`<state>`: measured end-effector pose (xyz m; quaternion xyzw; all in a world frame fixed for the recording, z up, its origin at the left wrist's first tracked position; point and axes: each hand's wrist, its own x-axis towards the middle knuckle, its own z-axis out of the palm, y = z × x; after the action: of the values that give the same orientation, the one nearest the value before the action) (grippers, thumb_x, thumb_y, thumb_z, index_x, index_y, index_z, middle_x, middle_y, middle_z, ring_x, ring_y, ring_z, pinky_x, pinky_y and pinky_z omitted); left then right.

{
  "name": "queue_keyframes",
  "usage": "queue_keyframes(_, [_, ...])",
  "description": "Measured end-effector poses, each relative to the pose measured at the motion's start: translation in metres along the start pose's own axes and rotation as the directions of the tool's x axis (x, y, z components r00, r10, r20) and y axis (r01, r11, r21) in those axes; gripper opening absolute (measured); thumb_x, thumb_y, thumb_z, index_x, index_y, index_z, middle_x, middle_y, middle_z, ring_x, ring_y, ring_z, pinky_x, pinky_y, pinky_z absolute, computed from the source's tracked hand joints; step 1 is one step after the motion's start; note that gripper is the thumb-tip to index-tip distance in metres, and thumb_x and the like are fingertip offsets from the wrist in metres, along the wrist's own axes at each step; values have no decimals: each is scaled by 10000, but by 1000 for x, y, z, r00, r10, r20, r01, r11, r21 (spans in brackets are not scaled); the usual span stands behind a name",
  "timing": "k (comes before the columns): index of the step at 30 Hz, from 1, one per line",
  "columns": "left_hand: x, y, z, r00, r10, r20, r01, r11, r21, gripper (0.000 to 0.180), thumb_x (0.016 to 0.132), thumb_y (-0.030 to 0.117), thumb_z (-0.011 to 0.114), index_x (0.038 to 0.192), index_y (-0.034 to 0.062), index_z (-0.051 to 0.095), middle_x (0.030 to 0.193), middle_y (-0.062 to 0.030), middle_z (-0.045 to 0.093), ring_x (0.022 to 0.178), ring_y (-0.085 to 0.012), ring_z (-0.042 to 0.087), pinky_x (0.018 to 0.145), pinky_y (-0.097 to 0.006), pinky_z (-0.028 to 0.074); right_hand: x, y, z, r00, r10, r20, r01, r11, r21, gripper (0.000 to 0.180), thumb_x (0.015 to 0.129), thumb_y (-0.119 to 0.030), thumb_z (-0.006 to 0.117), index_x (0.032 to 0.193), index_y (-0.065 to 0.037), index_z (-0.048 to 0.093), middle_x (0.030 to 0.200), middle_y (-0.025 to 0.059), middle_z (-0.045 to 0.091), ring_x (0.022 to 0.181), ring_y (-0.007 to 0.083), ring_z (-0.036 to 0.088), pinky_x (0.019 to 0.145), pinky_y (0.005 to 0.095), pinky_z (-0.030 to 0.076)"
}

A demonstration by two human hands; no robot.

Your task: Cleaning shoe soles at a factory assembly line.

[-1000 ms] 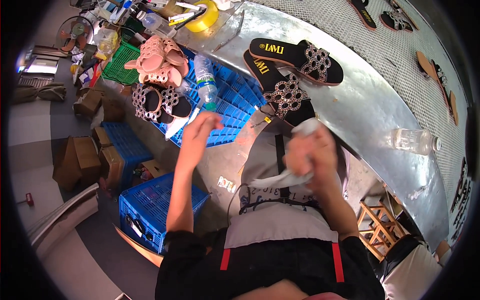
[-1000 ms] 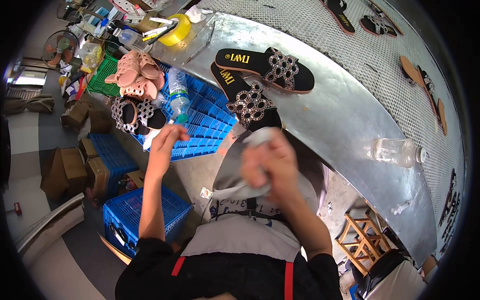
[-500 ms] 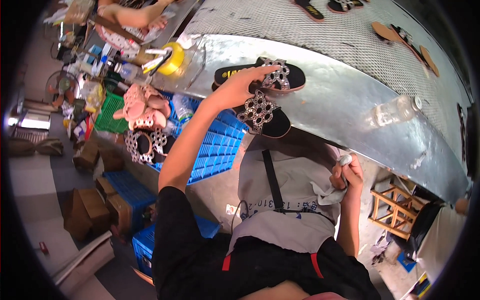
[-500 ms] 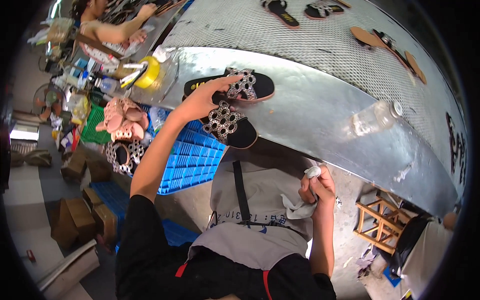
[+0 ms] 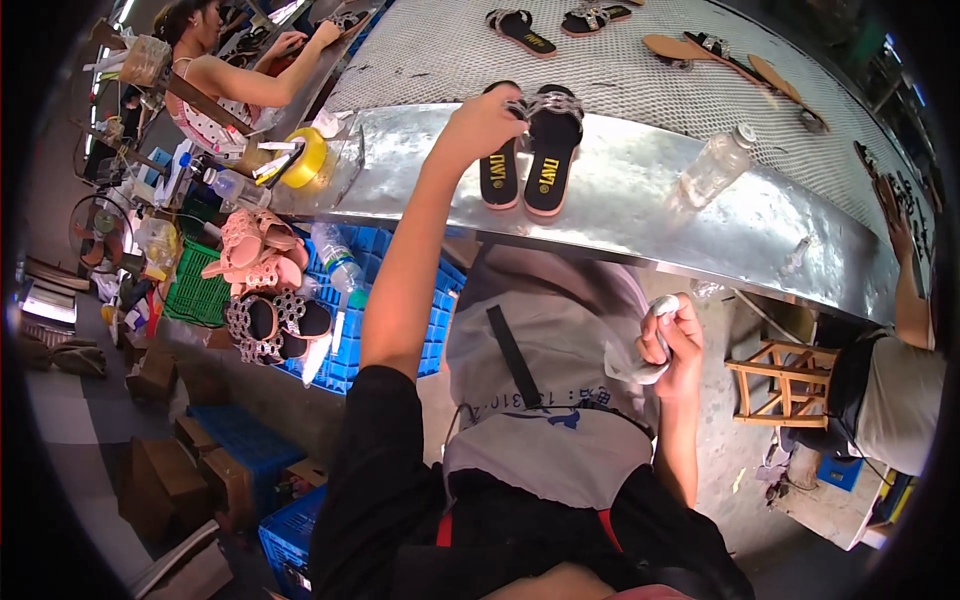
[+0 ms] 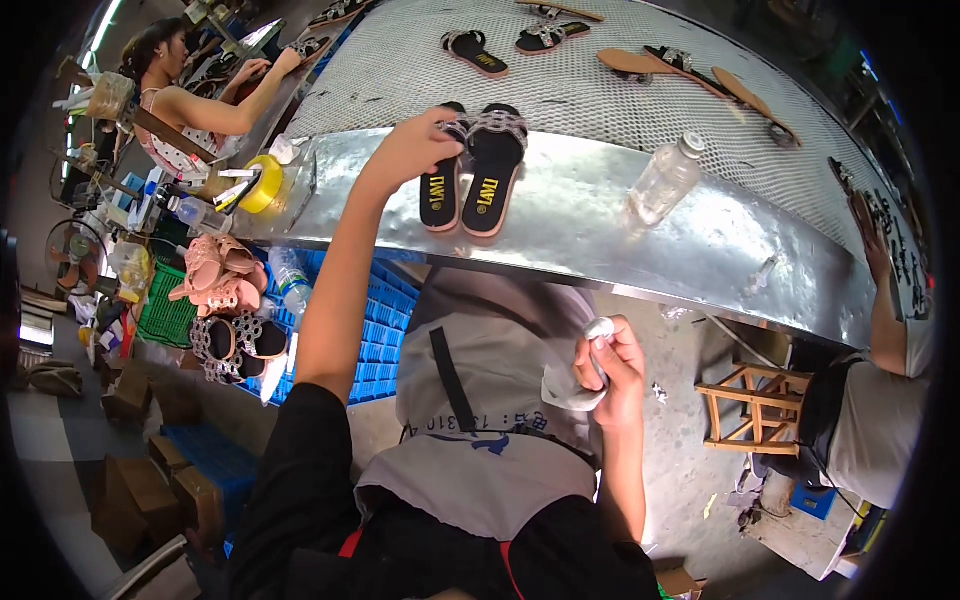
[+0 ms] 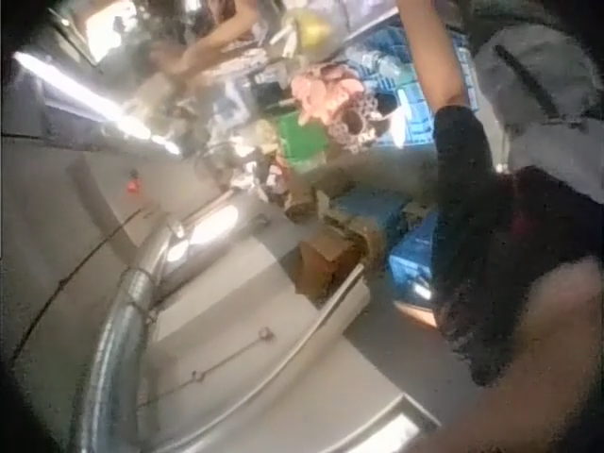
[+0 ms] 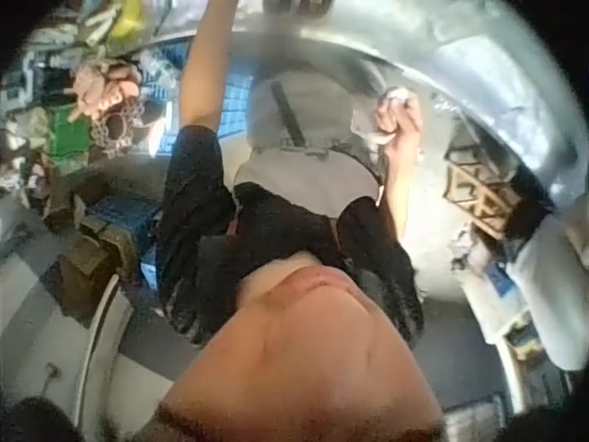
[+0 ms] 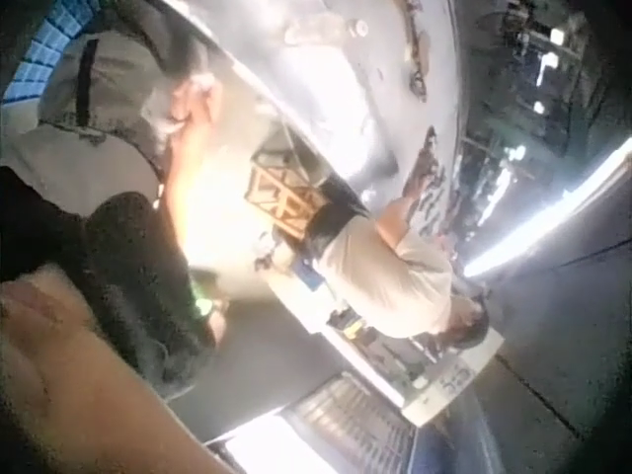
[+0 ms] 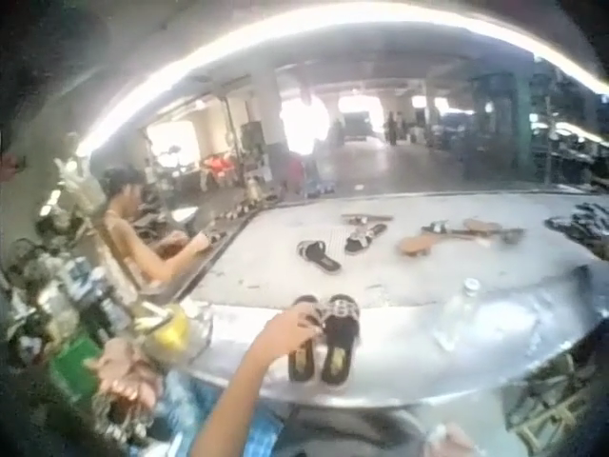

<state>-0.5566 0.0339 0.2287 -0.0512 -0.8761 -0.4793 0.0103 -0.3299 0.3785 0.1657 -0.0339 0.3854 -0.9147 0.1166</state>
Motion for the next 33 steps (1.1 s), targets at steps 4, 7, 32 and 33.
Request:
queue_keyframes(4, [-48,-21,5,971,196,-136,-137,923,359,488,921,283,729,1335,59,602,1045,-150,750,967,-387,718,868,-452,572,-5,7,-5,999,39,-14,-40,998,-49,63,1081,-99,543,1077,-51,585,829,90,657,504,56,350,485,245,284])
queue_keyframes(7, [-88,-21,22,970,191,-152,-112,901,418,476,932,288,723,1334,61,609,1203,-163,706,1149,-403,660,968,-444,543,-5,12,-7,990,125,-66,-132,986,-106,50,1072,-102,552,1052,-62,572,820,98,643,493,59,340,482,239,291])
queue_keyframes(32, [-65,24,23,707,455,541,-702,358,616,791,786,-31,669,1536,179,527,1608,-53,480,1429,-292,493,1150,-449,448,11,-1,-10,970,111,-217,-176,936,-305,106,1044,-97,633,1142,-68,604,917,31,706,519,12,334,469,228,241])
queue_keyframes(33, [-55,26,24,708,459,537,-700,354,620,791,786,-31,669,1536,179,527,1608,-53,480,1429,-292,493,1150,-449,448,11,-4,-10,972,107,-210,-170,936,-308,106,1044,-97,633,1142,-68,604,917,31,706,519,12,334,469,228,241])
